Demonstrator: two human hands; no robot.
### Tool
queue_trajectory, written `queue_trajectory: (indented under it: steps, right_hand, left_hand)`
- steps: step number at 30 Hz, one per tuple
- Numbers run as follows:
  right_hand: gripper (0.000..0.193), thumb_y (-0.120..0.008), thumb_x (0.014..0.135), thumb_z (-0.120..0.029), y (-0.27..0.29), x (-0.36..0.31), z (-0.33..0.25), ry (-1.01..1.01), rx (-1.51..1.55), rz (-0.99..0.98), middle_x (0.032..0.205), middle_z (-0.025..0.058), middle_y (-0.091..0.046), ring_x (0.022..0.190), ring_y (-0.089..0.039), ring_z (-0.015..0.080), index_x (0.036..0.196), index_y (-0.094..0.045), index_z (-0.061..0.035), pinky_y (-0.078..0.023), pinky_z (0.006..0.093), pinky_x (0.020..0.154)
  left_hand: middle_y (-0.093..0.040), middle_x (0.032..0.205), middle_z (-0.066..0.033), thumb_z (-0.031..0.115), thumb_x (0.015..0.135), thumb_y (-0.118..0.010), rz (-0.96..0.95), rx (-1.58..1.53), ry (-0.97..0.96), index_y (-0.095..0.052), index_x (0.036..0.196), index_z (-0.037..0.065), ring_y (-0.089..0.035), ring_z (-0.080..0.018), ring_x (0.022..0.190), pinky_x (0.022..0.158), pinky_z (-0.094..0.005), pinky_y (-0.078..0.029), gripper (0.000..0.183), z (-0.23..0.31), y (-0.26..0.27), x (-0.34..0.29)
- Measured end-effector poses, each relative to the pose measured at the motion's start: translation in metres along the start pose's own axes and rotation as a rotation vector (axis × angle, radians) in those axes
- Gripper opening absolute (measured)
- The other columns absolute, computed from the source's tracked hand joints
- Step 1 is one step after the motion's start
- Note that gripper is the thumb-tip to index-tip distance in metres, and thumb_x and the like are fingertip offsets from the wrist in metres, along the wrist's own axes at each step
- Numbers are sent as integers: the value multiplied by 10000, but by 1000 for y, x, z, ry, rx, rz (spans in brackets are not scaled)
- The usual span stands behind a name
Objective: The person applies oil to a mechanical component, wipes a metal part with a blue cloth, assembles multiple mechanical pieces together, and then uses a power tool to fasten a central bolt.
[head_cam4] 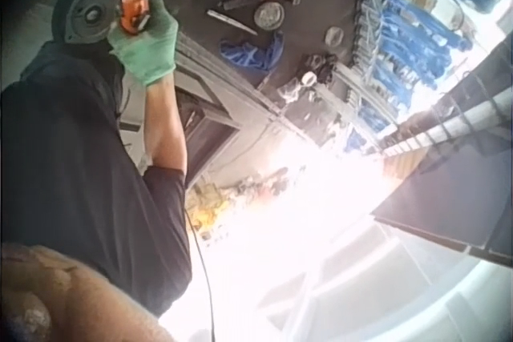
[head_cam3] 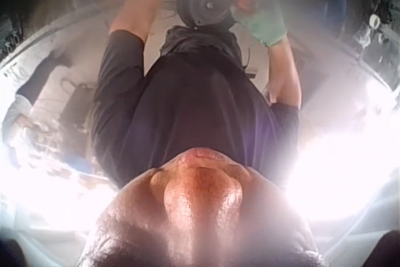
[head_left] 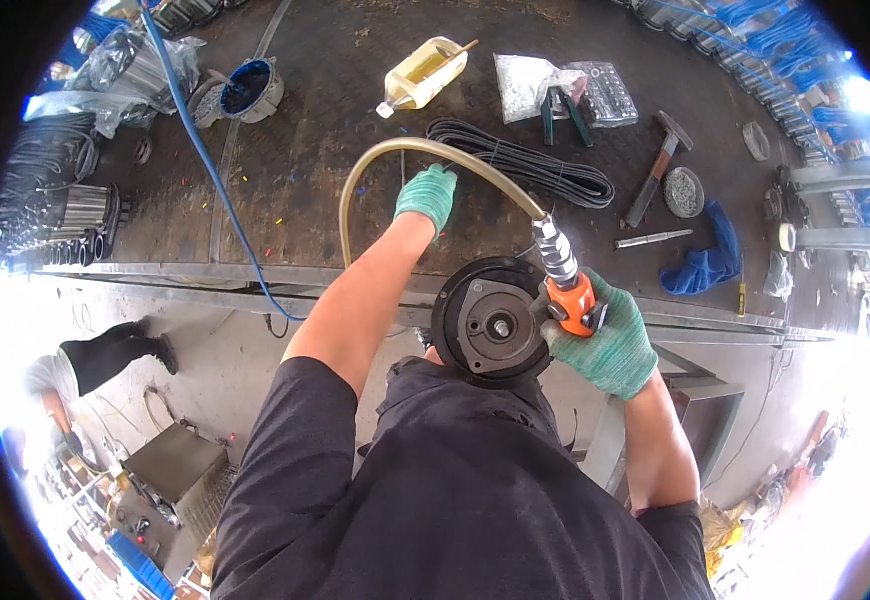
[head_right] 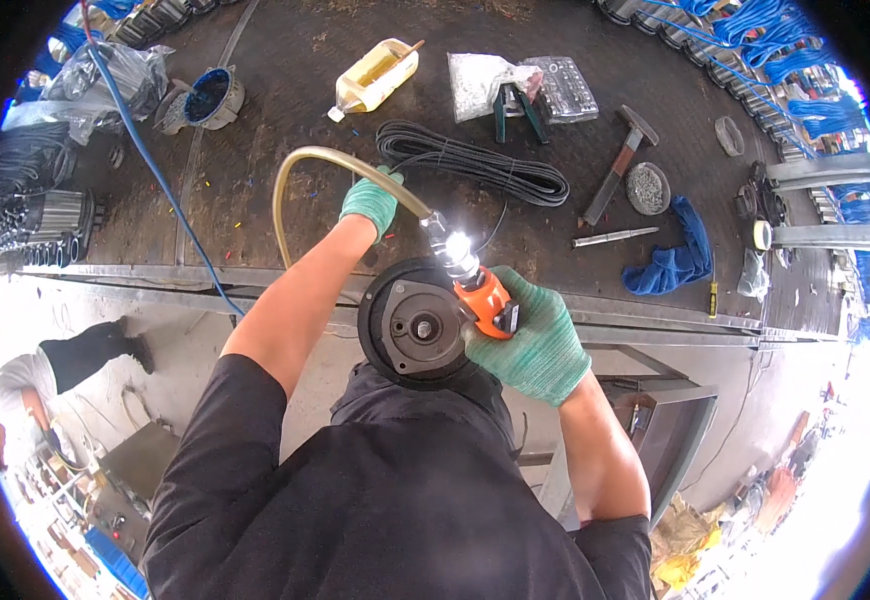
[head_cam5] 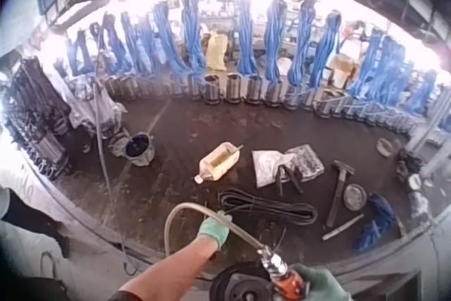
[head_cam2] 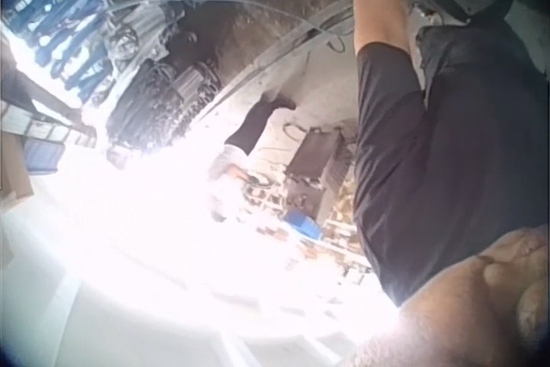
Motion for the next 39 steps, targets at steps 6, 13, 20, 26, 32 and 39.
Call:
queue_trajectory:
  steps: [6,13,20,26,32,39]
  right_hand:
    - [488,-745,830,41,-3,-3,3,-123,71,-1,1029,40,-756,937,-694,103,1305,-642,-2,-576,275,871]
    - [506,-732,853,33,-6,-3,-2,-65,83,-30,1034,31,-751,832,-680,88,1345,-624,-20,-586,264,725]
    - [544,-774,813,-35,2,-2,1,-29,68,-6,1045,45,-757,936,-689,96,1339,-637,-18,-564,287,879]
    - [532,-775,819,-33,-2,-2,1,-73,75,-56,1060,47,-766,940,-701,105,1334,-645,-31,-570,285,876]
    - [433,-762,833,-13,-2,-7,-11,-9,9,-35,985,31,-750,833,-675,89,1257,-677,-26,-559,262,759]
    - [410,-761,823,15,11,2,-8,98,360,-56,974,46,-743,848,-670,104,1225,-688,-7,-558,261,762]
  left_hand:
    - [-680,1206,-192,109,1002,-510,-71,-14,-32,-704,1153,82,-696,-367,1100,918,-487,-577,247,12,5,5]
    - [-717,963,-148,89,945,-728,180,-767,36,-656,1053,20,-643,-229,819,794,-333,-549,147,37,104,-66]
    - [-738,1077,-85,47,973,-697,197,-1311,118,-681,1238,-15,-678,-132,948,869,-282,-552,272,70,217,-207]
    - [-665,1133,-89,61,965,-715,425,-971,-62,-696,1140,-16,-645,-152,977,871,-268,-528,192,101,260,-246]
    - [-673,1114,-36,110,1040,-642,380,-1216,59,-702,1178,10,-614,-111,992,876,-276,-521,181,129,220,-239]
    - [-717,984,-48,92,1001,-689,506,-1073,68,-663,1207,25,-647,-124,885,826,-278,-539,218,127,221,-240]
Point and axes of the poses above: each hand's wrist, its own x-axis towards the middle knuckle, its own y-axis out of the back of the hand, z = x × y, the point moved 10 cm from there along x, towards the middle knuckle
